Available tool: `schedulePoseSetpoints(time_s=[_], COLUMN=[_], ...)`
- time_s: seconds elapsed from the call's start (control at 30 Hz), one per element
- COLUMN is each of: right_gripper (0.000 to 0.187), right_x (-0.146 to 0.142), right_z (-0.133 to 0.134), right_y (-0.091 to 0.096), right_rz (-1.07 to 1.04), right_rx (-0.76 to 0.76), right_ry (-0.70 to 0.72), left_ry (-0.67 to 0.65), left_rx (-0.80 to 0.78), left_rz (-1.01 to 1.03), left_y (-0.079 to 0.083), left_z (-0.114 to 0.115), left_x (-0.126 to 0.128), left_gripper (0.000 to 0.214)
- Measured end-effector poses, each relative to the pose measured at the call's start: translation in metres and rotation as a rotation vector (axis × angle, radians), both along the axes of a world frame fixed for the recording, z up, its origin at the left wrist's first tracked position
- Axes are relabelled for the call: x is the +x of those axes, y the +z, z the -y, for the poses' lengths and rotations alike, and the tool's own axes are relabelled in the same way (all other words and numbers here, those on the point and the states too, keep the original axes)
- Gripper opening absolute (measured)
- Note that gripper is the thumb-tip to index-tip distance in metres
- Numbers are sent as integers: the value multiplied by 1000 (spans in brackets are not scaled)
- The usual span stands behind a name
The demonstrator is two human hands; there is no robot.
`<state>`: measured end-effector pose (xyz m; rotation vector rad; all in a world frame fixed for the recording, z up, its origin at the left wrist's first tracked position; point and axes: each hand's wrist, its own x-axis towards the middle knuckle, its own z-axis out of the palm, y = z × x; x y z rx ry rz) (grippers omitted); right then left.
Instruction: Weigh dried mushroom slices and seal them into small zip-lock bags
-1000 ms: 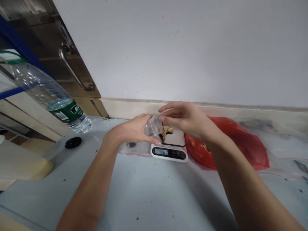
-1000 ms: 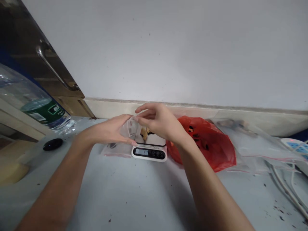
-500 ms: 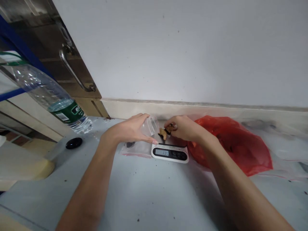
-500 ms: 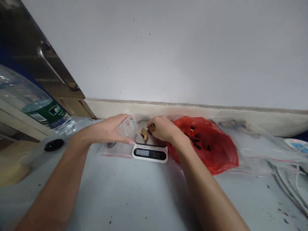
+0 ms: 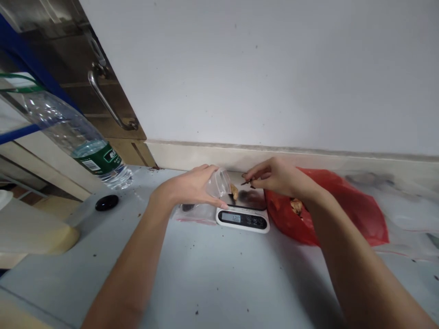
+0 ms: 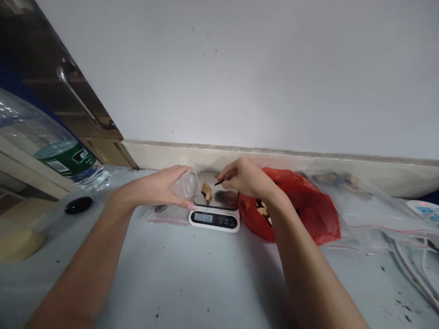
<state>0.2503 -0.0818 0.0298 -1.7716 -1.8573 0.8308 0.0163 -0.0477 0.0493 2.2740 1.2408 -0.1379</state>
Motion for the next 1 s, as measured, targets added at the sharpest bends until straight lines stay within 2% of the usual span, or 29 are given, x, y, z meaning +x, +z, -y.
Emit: schedulePoseSetpoints(time_s=[0.17, 0.3, 0.4, 0.5, 0.57, 0.67, 0.73, 0.87, 1.0], right_gripper=[14, 22, 22, 16, 16, 39, 43, 13, 20], right_x=[-16, -28, -27, -22, -23, -33, -41, -47, -38], right_z=[7, 11, 10, 6, 3, 0, -1, 0, 0], right_y=[7, 10, 9, 4, -2, -11, -15, -15, -13], right_rz=[-300, -419, -460, -304, -121, 120, 211, 198, 104], right_rx=[137, 148, 192, 199, 138, 46, -3, -73, -121], right_ry=[72, 176, 116, -30, -93, -123, -119, -96, -95], left_ry=[-45, -33, -20, 14, 44, 74, 83, 80, 53], left_rx=[2, 8, 15, 40, 44, 36, 26, -6, -23], left_rz=[83, 148, 172, 166, 139, 77, 30, -34, -37], left_y=[-3, -6, -4, 1, 5, 8, 8, 5, 2], left_z=[1, -1, -3, -4, -4, -4, -4, -3, -2], left_x=[5, 6, 2, -4, -9, -14, -15, -14, -10], left_gripper=[86, 80, 78, 82, 92, 106, 109, 108, 108])
